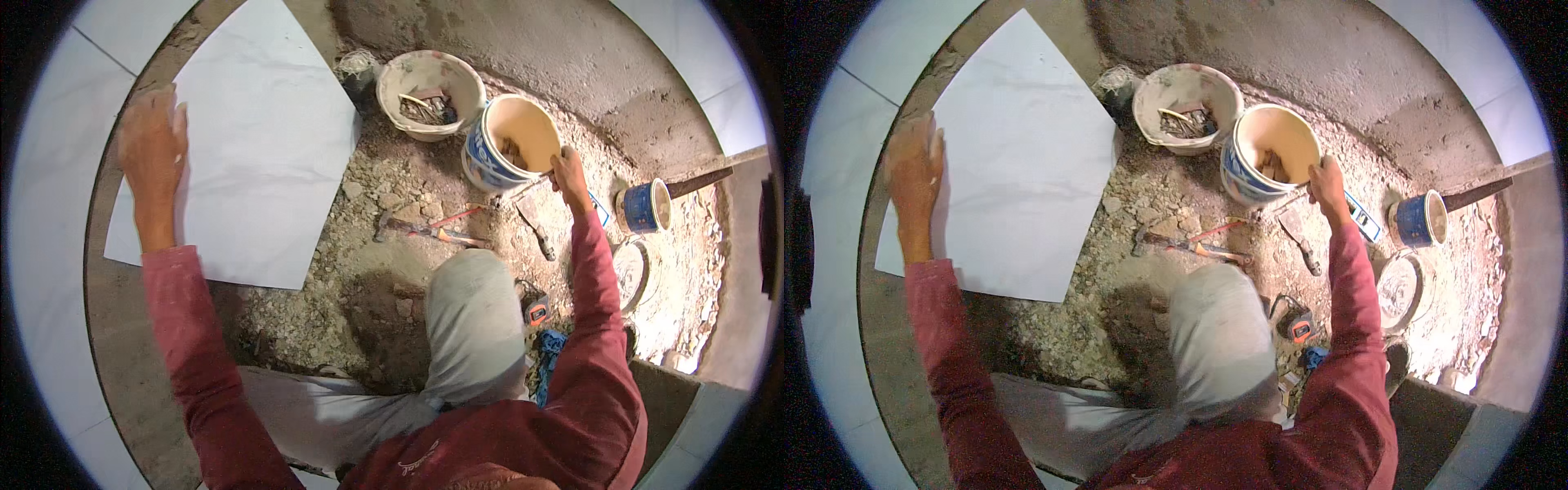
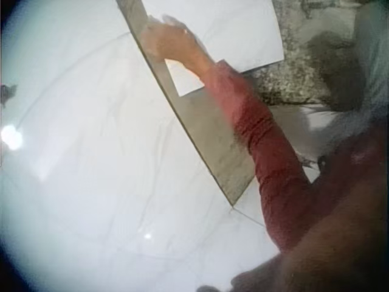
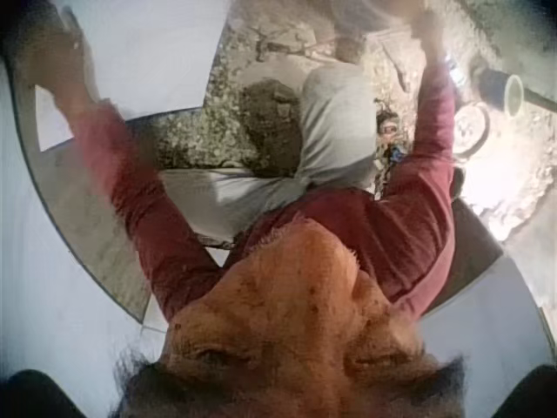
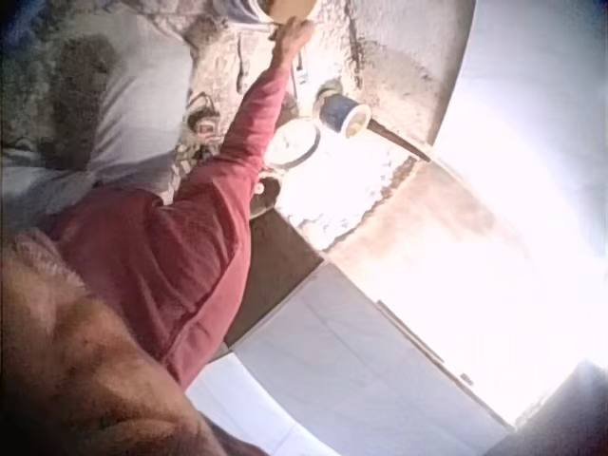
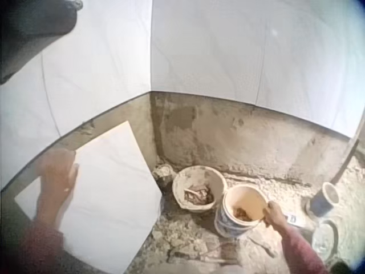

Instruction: The person applies cement to the back of a tile using a trowel, spreading it evenly across the surface while holding the tile with one hand.

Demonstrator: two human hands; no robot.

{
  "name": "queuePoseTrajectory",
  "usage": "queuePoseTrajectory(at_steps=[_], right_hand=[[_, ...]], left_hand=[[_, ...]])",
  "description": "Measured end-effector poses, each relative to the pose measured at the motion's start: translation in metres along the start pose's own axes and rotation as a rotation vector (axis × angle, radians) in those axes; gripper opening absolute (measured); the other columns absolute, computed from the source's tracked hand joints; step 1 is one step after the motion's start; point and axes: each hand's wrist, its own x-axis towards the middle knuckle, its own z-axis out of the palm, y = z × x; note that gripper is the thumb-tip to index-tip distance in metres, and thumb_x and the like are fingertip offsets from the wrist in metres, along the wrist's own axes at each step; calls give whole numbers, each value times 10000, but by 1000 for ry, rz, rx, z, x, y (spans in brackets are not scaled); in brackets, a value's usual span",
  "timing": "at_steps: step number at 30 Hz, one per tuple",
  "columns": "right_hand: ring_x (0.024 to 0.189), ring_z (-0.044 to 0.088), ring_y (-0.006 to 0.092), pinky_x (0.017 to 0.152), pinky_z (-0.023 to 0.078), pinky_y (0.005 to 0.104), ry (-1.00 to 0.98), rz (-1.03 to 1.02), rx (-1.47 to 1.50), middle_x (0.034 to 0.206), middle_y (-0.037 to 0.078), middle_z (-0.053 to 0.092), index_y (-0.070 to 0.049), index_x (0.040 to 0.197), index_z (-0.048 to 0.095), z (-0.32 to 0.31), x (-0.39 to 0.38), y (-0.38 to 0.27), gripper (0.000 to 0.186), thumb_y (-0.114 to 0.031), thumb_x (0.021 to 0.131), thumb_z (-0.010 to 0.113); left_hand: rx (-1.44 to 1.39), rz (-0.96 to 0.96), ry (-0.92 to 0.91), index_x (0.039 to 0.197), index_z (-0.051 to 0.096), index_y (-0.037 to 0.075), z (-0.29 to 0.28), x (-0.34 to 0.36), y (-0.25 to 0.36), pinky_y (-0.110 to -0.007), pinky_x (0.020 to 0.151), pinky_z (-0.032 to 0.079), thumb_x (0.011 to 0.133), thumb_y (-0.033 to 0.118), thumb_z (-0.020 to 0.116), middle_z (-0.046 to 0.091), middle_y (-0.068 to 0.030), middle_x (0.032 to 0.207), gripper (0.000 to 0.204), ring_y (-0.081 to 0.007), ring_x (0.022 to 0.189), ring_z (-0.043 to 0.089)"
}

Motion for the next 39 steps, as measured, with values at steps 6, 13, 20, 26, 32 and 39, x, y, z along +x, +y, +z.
queuePoseTrajectory(at_steps=[6,13,20,26,32,39], right_hand=[[464,604,225,355,472,361,50,-287,129,706,167,604,25,1072,516,174,-46,-40,165,-125,1008,492],[710,623,438,632,496,469,135,-701,-271,841,270,582,12,1040,514,158,-3,-14,155,-103,944,554],[834,611,432,778,499,465,9,-844,-72,984,242,619,8,1136,572,149,-35,-172,335,-287,976,579],[928,658,331,768,567,399,-476,-452,461,1117,227,598,16,1389,493,166,-22,-329,711,-585,1010,459],[1186,504,632,896,583,578,-606,-403,689,1462,429,252,-2,1566,186,193,-49,-402,1079,-793,886,459],[1315,332,670,885,575,601,-632,-327,748,1547,430,47,-38,1597,82,199,-55,-401,1120,-743,871,561]], left_hand=[[185,-39,227,1238,630,29,-56,80,-50,-486,989,445,934,392,663,651,-169,1167,475,-344,1134,591],[217,-172,80,1082,675,21,-51,87,-41,-540,915,462,895,521,671,649,-210,1102,534,-410,1074,601],[55,-53,121,1029,687,59,-75,88,-32,-495,849,489,873,388,722,676,-185,997,365,-373,984,643],[-165,-246,-152,938,673,59,-189,13,27,-492,741,503,879,348,724,690,-183,855,299,-375,854,674],[-420,-450,-226,885,691,54,-237,-55,42,-443,659,494,853,405,744,690,-149,815,356,-357,737,670],[-547,-351,-140,985,709,46,-226,-65,5,-398,691,507,894,364,715,691,-174,853,331,-331,733,673]])
